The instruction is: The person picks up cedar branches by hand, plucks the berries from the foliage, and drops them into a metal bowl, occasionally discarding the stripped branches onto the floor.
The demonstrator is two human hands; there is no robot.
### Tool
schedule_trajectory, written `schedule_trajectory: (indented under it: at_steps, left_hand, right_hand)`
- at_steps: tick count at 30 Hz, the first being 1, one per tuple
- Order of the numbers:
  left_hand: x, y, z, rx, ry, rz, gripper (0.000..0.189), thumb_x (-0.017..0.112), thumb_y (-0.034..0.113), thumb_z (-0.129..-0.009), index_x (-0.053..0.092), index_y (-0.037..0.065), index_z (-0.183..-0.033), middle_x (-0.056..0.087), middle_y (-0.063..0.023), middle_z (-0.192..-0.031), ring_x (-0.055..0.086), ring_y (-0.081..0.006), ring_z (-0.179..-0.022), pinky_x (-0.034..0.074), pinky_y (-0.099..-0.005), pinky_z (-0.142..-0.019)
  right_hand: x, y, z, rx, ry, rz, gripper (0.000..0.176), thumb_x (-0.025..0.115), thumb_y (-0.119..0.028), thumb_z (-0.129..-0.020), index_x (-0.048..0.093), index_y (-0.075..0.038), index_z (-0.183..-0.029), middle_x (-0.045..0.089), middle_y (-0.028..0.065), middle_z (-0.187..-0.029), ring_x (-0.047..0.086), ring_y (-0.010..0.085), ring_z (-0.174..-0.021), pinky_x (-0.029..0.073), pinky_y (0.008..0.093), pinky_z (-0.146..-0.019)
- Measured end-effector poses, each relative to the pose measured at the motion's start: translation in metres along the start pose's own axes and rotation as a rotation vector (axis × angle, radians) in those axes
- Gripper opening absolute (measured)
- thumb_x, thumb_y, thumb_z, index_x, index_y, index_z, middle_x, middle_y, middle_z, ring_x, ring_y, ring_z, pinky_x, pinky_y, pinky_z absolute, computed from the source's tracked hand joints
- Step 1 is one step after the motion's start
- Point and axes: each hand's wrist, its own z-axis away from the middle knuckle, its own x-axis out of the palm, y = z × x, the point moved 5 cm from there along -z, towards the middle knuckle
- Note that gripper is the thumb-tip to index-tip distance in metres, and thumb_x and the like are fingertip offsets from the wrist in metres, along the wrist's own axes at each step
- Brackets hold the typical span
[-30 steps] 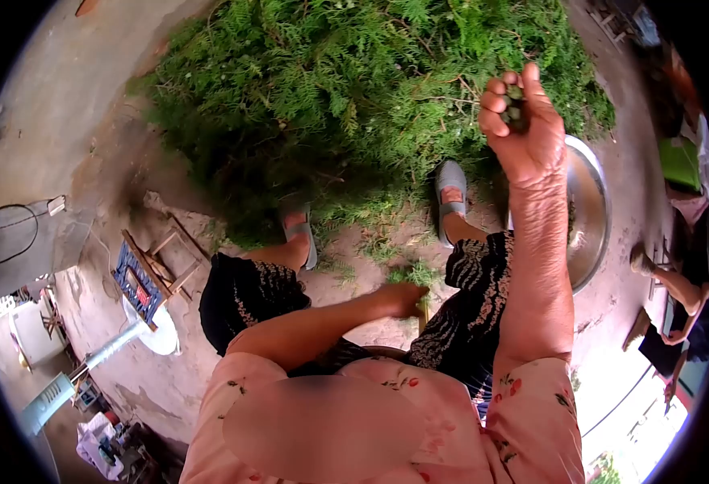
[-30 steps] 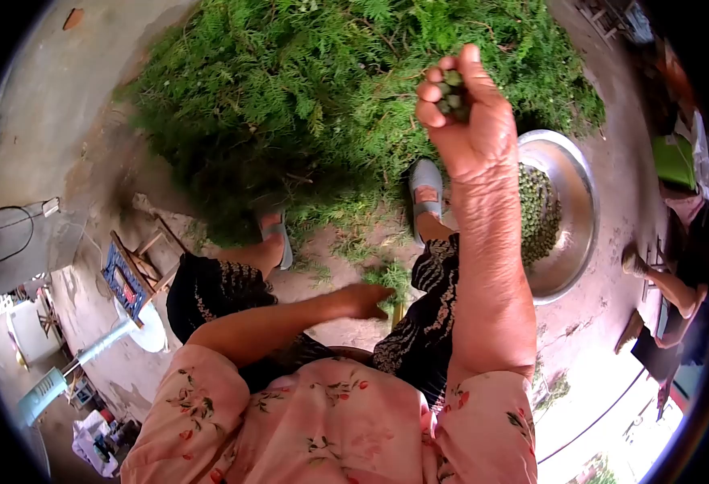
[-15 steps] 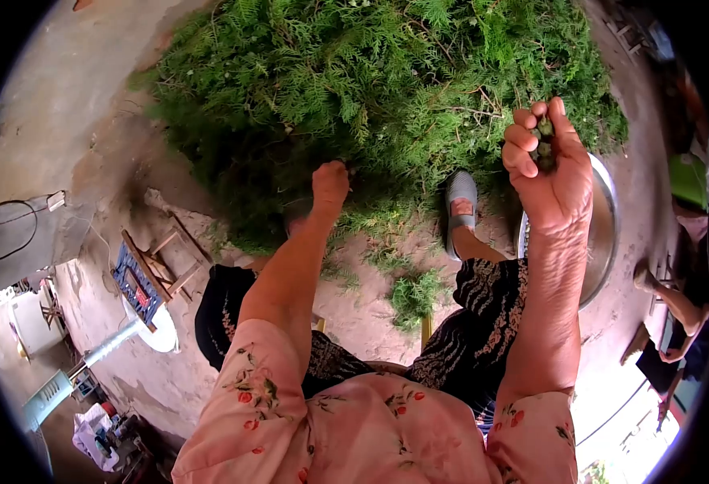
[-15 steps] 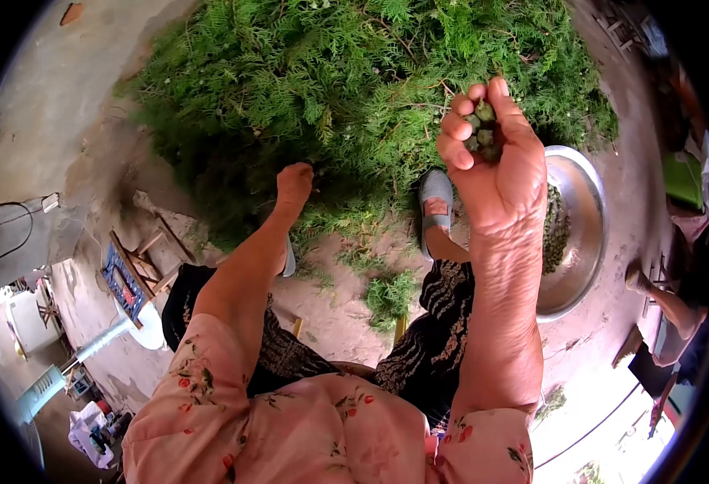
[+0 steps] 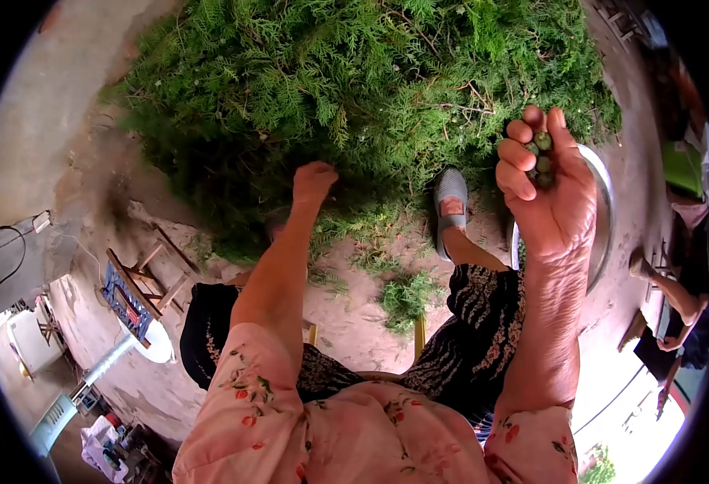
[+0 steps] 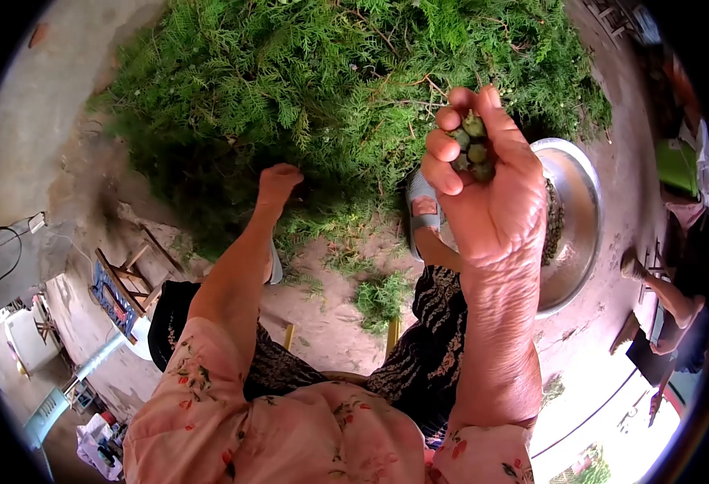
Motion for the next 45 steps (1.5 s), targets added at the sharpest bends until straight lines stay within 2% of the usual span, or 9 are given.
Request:
schedule_trajectory:
  at_steps: [7,13,16,25,28,33,36,39,45]
  left_hand:
    - [-0.023,0.034,0.037,-0.123,-0.342,1.19,0.02,0.056,0.01,-0.083,0.059,0.003,-0.102,0.059,-0.0039,-0.08,0.052,-0.0127,-0.064,0.045,-0.03,-0.062]
    - [-0.015,0.093,0.09,0.056,-0.53,1.369,0.015,0.054,0.007,-0.084,0.058,0.003,-0.098,0.06,-0.0057,-0.082,0.054,-0.0133,-0.068,0.045,-0.03,-0.064]
    - [-0.014,0.124,0.125,0.095,-0.527,1.36,0.01,0.056,0.008,-0.085,0.061,0.002,-0.092,0.062,-0.0062,-0.076,0.058,-0.0147,-0.064,0.048,-0.0297,-0.061]
    - [-0.013,0.139,0.138,0.072,-0.504,1.267,0.02,0.065,0.023,-0.082,0.061,0.004,-0.081,0.062,-0.0037,-0.07,0.058,-0.0119,-0.059,0.047,-0.0242,-0.053]
    - [-0.016,0.128,0.124,0.043,-0.434,1.146,0.017,0.066,0.021,-0.081,0.062,0.004,-0.084,0.061,-0.0032,-0.068,0.056,-0.0116,-0.054,0.046,-0.0242,-0.051]
    - [-0.057,0.031,0.05,-0.131,0.474,0.812,0.018,0.061,0.012,-0.082,0.058,0.003,-0.097,0.056,-0.0018,-0.072,0.05,-0.0094,-0.057,0.038,-0.0242,-0.047]
    - [-0.095,0.02,0.018,-0.032,0.658,0.472,0.027,0.063,0.015,-0.08,0.057,0.001,-0.103,0.059,-0.0106,-0.094,0.057,-0.0229,-0.083,0.045,-0.0366,-0.074]
    - [-0.112,0.026,-0.009,-0.051,0.677,0.05,0.033,0.065,0.02,-0.08,0.057,0.003,-0.107,0.059,-0.0131,-0.099,0.057,-0.0265,-0.09,0.044,-0.0399,-0.078]
    - [-0.106,0.016,-0.037,-0.067,0.309,0.38,0.036,0.065,0.022,-0.081,0.058,0.009,-0.114,0.055,-0.0141,-0.113,0.055,-0.0274,-0.094,0.049,-0.0412,-0.077]
  right_hand:
    - [-0.004,0.027,0.005,0.035,0.184,0.372,0.028,0.059,-0.032,-0.086,0.055,-0.004,-0.082,0.052,0.0033,-0.07,0.049,0.0116,-0.054,0.035,0.0203,-0.039]
    - [-0.011,0.071,0.008,0.18,0.105,0.923,0.02,0.063,-0.021,-0.083,0.061,-0.004,-0.093,0.058,0.0025,-0.068,0.051,0.0081,-0.052,0.041,0.0223,-0.043]
    - [-0.007,0.083,-0.003,-0.16,-0.255,1.472,0.026,0.064,-0.017,-0.079,0.057,-0.002,-0.098,0.055,0.0062,-0.065,0.05,0.0133,-0.053,0.043,0.0292,-0.051]
    - [0.007,0.081,0.002,-0.141,-0.253,1.451,0.018,0.061,-0.015,-0.08,0.062,-0.001,-0.091,0.059,0.0066,-0.066,0.053,0.0102,-0.057,0.044,0.0253,-0.052]
    - [0.01,0.075,0.005,0.007,0.031,1.192,0.014,0.057,-0.013,-0.082,0.061,-0.001,-0.088,0.059,0.0027,-0.07,0.049,0.0063,-0.051,0.038,0.0198,-0.045]
    - [0.02,0.063,0.01,0.079,0.042,0.65,0.012,0.058,-0.012,-0.083,0.058,-0.002,-0.09,0.057,0.0057,-0.078,0.049,0.0093,-0.052,0.033,0.0202,-0.041]
    - [0.019,0.062,0.013,0.073,0.046,0.506,0.022,0.063,-0.022,-0.083,0.058,-0.002,-0.089,0.054,0.0042,-0.074,0.048,0.0103,-0.052,0.028,0.0192,-0.04]
    - [0.022,0.06,0.015,0.095,0.066,0.465,0.023,0.063,-0.023,-0.083,0.058,-0.001,-0.09,0.054,0.0039,-0.073,0.048,0.0103,-0.051,0.029,0.0197,-0.04]
    - [0.021,0.054,0.012,0.094,0.085,0.433,0.023,0.062,-0.023,-0.084,0.058,-0.001,-0.089,0.054,0.0042,-0.073,0.048,0.0104,-0.052,0.03,0.0202,-0.039]
